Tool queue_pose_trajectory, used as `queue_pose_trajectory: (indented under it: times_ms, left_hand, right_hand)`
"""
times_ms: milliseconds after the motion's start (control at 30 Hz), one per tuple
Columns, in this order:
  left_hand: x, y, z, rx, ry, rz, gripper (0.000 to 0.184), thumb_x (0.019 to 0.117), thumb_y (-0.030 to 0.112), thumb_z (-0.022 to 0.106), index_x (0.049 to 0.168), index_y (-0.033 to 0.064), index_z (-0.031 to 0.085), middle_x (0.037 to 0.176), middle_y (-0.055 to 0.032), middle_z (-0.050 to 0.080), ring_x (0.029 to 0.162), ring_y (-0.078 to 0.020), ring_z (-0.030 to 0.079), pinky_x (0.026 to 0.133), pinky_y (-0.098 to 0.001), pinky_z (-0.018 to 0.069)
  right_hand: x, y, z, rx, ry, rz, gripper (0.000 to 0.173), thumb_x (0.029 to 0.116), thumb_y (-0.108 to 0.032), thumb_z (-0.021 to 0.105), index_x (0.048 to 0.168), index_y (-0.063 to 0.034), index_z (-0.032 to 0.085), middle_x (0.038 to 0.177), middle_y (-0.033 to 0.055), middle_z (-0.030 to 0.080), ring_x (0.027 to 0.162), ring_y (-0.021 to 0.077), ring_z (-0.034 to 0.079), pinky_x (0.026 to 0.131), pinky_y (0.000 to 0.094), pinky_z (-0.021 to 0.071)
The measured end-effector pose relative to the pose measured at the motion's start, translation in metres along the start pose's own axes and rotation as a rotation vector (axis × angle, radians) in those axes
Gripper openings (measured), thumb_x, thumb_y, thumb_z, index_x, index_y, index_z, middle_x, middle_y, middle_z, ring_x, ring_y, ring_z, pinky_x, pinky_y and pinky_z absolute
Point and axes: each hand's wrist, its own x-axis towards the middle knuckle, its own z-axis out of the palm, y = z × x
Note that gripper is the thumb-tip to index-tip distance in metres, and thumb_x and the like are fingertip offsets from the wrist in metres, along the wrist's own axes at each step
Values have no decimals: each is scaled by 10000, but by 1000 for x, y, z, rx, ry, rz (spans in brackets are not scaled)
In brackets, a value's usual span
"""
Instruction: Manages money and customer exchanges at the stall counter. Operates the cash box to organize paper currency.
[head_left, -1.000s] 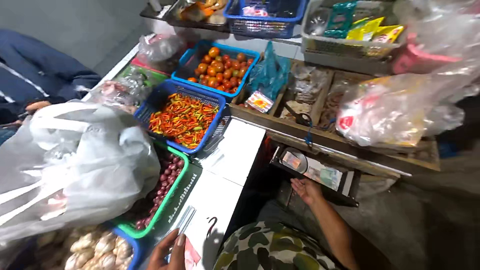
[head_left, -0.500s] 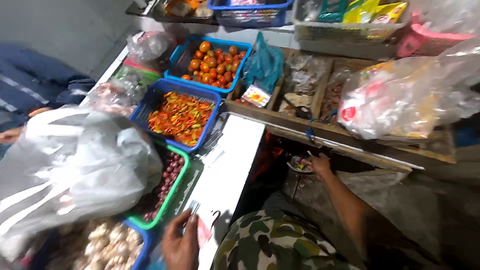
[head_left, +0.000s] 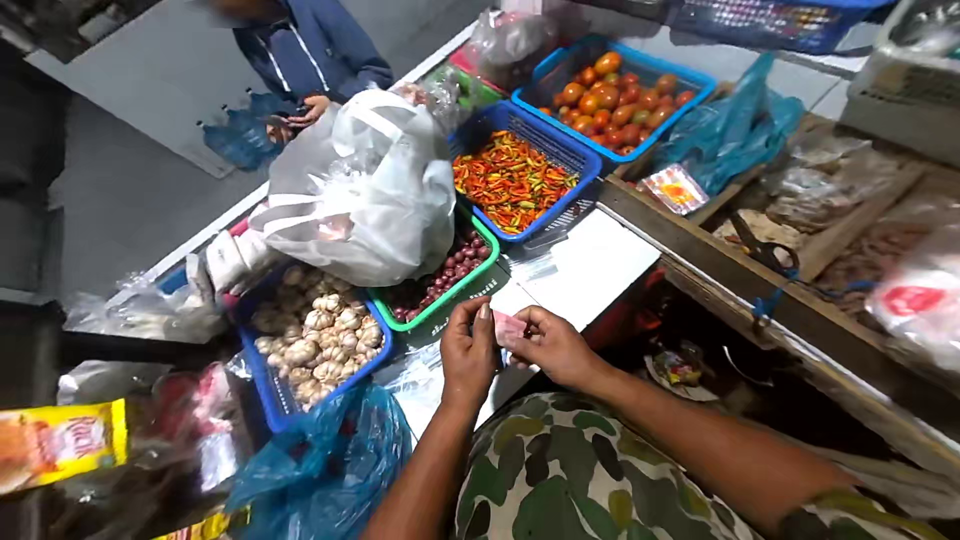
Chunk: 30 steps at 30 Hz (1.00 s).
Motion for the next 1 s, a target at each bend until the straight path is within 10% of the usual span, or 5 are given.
queue_pose_trajectory:
  times_ms: [133, 333, 500, 633, 1000]
  left_hand:
    - [-21, -1, -30, -129, -76, -58, 306, 981, 129, 633, 1264, 16, 602, 1105, -131, 675, 971, -237, 680, 856, -410, 599]
    - [-44, -13, -69, -16, -9, 10, 111, 984, 120, 647, 985, 34, 718, 894, -63, 704, 753, -154, 653, 689, -317, 561]
    - [-56, -18, -95, 41, 6, 92, 593, 880, 151, 783, 1405, 0, 552, 1385, -110, 625, 1185, -191, 651, 994, -382, 574]
    - [-71, -25, -111, 57, -19, 61, 328, 905, 191, 759, 1162, -2, 689, 1050, -75, 721, 945, -142, 683, 880, -343, 575]
    - [-98, -30, -99, 39, 295, 25, 423, 897, 117, 761, 1288, 22, 631, 905, -51, 711, 781, -147, 691, 758, -348, 612]
  right_hand:
    - [4, 5, 16, 28, 14, 27, 198, 1032, -187, 619, 1089, 1, 646, 909, 107, 722, 735, 179, 716, 680, 322, 630]
    - [9, 10, 45, -111, -60, 49, 346, 1113, -262, 435, 1058, -10, 665, 928, 73, 739, 766, 141, 715, 657, 280, 604]
    - [6, 21, 55, -234, -195, 30, 377, 1102, -280, 398, 1011, -17, 653, 837, 50, 703, 696, 135, 675, 652, 310, 591]
    - [2, 29, 67, -504, -226, -100, 381, 1082, -336, 438, 1038, -67, 705, 857, 16, 741, 721, 124, 715, 676, 339, 628]
    - [3, 36, 78, -179, -250, -258, 259, 989, -211, 660, 1178, -34, 666, 1025, 99, 737, 880, 216, 733, 785, 373, 646]
